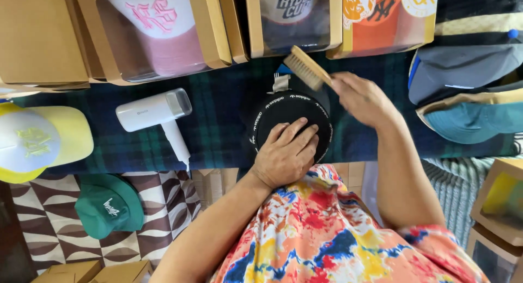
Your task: Cleaning a black bucket hat using a brush and a lint roller on a table.
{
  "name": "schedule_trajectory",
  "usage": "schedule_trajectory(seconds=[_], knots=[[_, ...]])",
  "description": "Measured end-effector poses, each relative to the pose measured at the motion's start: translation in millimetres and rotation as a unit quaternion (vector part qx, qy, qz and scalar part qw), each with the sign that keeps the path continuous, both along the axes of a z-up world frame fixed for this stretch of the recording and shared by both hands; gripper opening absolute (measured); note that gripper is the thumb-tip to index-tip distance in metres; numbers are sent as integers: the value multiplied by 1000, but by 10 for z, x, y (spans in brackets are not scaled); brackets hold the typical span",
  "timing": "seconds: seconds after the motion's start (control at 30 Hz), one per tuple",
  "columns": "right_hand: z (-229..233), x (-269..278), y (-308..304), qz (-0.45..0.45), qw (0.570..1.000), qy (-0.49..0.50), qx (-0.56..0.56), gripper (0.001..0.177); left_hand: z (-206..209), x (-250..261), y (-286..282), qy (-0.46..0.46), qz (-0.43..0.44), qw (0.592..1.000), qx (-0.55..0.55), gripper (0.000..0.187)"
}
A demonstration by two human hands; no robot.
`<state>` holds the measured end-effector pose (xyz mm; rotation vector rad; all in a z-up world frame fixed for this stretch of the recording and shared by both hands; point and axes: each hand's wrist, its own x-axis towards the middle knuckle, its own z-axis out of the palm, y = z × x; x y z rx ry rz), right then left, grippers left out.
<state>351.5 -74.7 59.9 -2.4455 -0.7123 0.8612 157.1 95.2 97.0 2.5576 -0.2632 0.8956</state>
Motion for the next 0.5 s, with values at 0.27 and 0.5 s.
schedule_trajectory(seconds=[0.27,0.5], knots=[[-496,-850,-810,-329,929,164,-39,44,54,-9,-9,-19,-20,999,-16,24],[-556,-1348,-726,-301,897,152,287,52,21,-90,-32,-37,-20,999,-23,23]])
